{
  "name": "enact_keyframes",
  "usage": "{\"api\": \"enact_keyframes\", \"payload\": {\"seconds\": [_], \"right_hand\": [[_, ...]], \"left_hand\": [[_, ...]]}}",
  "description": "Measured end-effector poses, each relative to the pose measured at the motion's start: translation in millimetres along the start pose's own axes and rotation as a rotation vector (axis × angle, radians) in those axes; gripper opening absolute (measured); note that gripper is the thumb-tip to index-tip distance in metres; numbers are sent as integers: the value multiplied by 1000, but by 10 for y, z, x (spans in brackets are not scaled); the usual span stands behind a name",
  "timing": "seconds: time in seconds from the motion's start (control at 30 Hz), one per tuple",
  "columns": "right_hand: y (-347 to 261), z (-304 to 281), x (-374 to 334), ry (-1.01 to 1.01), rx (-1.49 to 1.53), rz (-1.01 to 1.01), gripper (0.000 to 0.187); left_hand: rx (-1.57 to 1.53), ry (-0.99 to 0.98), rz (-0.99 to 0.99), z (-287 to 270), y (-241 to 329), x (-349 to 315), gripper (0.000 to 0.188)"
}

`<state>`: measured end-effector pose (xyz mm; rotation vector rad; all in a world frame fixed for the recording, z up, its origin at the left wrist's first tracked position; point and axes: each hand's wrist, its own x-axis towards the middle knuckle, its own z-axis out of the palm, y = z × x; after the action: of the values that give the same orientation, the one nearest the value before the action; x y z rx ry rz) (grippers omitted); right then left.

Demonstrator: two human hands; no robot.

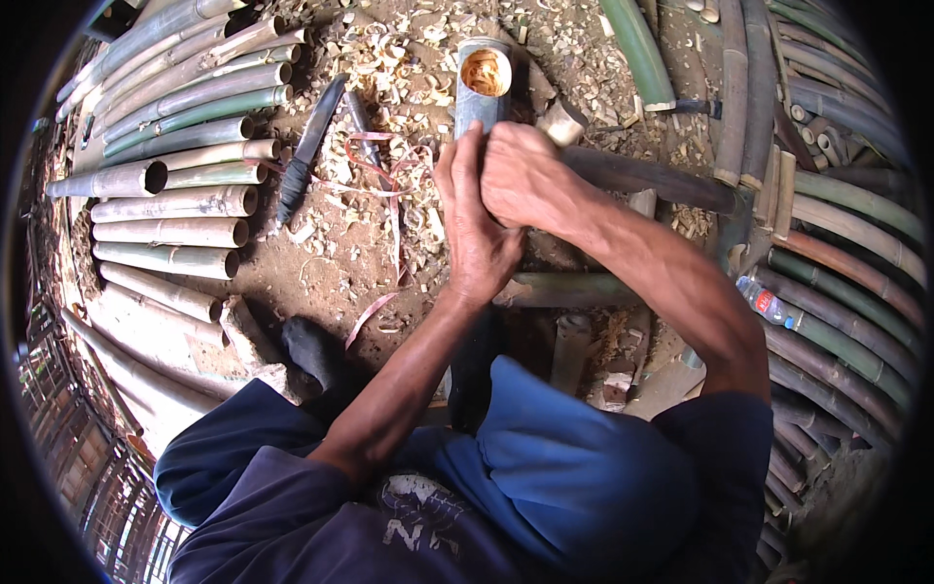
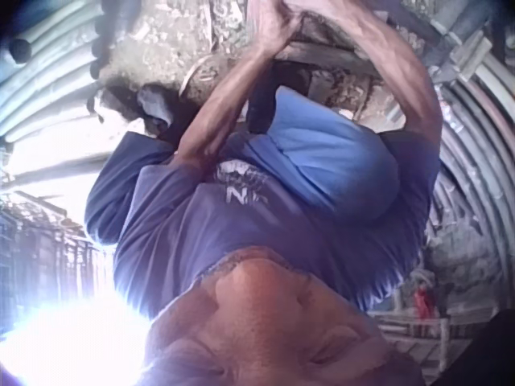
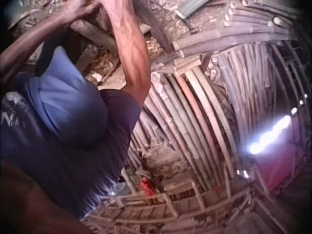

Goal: The person uses a knife to carve and shape segments of bamboo while sitting on the ground.

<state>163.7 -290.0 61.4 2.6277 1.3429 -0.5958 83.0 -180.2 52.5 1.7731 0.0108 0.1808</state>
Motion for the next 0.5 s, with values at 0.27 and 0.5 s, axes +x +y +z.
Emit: {"api": "enact_keyframes", "payload": {"seconds": [0.27, 0.5], "right_hand": [[-469, 364, -937, -85, 903, 902, 53], [79, 262, -766, -13, 259, 413, 45]], "left_hand": [[324, -1274, 117, 435, 97, -13, 89], [34, -566, 6, 116, 81, 185, 99]]}}
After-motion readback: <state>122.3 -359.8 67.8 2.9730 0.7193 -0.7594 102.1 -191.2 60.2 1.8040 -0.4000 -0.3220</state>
